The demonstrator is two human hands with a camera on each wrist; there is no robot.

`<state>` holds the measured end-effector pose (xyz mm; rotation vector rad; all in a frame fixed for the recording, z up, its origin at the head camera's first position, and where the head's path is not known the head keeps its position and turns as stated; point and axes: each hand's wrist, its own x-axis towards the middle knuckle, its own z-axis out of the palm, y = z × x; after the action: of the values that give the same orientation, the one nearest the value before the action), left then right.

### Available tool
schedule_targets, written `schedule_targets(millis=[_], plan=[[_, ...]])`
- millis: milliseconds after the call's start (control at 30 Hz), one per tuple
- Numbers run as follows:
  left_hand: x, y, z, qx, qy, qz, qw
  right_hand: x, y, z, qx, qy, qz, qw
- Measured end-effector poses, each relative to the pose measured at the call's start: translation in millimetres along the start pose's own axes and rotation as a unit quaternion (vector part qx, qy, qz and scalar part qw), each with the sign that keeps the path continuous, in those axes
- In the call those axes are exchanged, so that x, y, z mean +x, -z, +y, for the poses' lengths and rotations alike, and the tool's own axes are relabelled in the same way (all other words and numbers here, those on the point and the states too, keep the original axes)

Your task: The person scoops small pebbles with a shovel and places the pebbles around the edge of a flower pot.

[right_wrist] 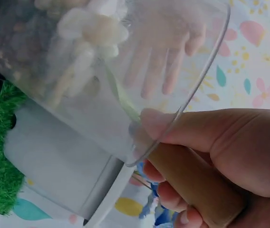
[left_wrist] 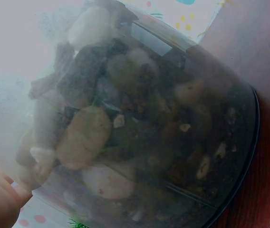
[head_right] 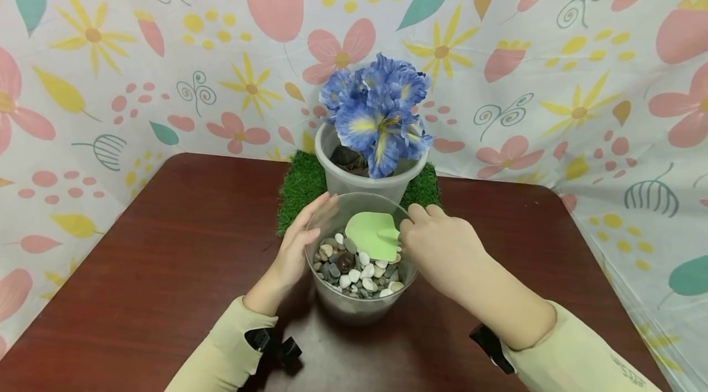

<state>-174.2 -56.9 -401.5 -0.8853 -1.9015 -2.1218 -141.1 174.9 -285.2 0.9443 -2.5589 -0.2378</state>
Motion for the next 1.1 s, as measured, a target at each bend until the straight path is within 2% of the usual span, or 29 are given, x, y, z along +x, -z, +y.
schedule_targets(millis=[333,533,733,967,1100], plan=[[-2.3,-0.1,2.1,0.000,0.003,0.006,1.0000,7.0,-10.5,-4.7,0.016,0.002,-0.004,1.000],[-0.3,1.2,0.2,-0.004,-0.003,-0.003,1.0000,3.7,-4.9,-3.5,0.042,-0.011,-0.023,0.999],[1.0,2.1,-0.5,-0.005,0.000,0.003,1.0000,8.8,-7.5,-7.4,0.045,0.014,-0.021,0.999],[-0.7,0.5,0.2,-0.012,0.003,-0.005,0.9999,4.3,-1.1,-7.0,0.078,0.007,-0.065,0.995],[1.5,1.1,-0.6,-0.018,0.000,-0.003,0.9998,4.1,1.8,-6.2,0.094,0.018,-0.072,0.993]])
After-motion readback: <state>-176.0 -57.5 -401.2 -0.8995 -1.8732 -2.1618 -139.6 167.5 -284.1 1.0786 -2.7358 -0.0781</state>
